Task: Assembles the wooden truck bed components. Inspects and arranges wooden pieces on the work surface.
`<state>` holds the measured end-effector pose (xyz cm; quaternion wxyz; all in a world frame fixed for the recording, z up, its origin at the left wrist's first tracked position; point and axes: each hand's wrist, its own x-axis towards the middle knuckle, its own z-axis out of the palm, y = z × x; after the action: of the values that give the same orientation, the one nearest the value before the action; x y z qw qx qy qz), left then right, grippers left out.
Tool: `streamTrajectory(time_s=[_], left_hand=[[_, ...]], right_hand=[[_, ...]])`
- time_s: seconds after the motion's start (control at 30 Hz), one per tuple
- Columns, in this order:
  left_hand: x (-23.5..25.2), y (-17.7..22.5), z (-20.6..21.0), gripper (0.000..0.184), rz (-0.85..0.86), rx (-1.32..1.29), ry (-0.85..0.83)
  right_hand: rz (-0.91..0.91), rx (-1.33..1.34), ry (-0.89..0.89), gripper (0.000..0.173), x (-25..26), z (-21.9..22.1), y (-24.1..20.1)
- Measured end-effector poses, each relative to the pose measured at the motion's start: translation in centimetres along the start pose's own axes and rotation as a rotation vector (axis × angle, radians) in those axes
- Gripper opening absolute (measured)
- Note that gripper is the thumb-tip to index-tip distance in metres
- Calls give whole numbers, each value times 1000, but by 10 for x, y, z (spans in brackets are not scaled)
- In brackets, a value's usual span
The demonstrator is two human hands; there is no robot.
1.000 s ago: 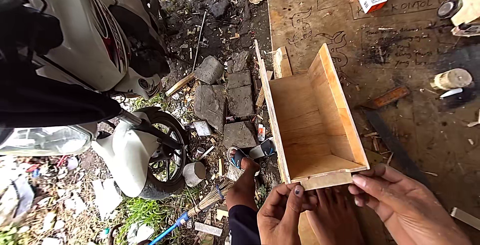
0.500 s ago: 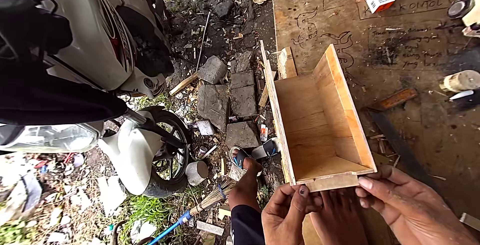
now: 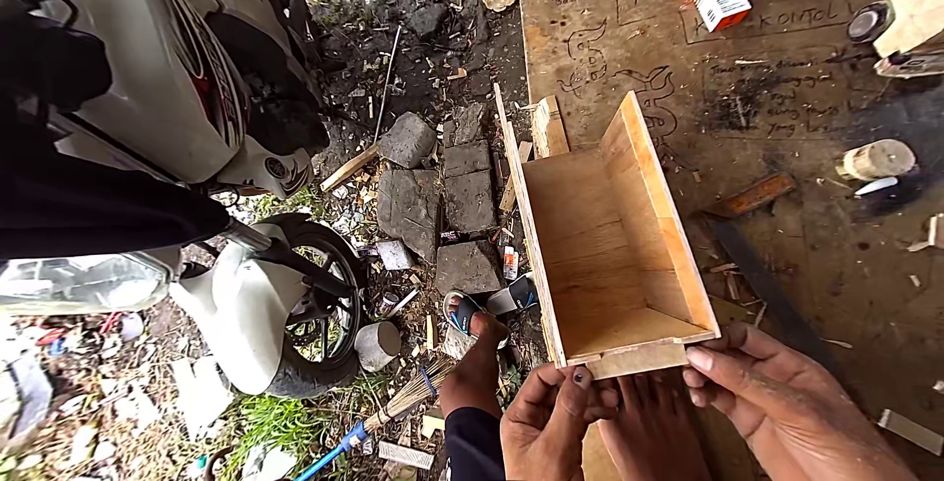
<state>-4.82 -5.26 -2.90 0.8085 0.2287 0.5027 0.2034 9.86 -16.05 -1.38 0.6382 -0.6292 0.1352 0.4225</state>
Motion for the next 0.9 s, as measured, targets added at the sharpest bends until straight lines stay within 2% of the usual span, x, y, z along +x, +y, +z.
streamTrajectory(time_s=[0.33,0.53,0.67,0.9], left_hand=[[0,0,1,14,0,0,11],[0,0,1,13,1,1,10],[1,1,0,13,-4,7,7],[2,-1,-2,12,27,19,-14]], right_hand=[[75,33,-41,17,-4,-4,-1],[205,-47,-281,21,-13,-4,10],[189,-7,-240,18,-12,12,17],[135,32,-234,24,-10,16,22]])
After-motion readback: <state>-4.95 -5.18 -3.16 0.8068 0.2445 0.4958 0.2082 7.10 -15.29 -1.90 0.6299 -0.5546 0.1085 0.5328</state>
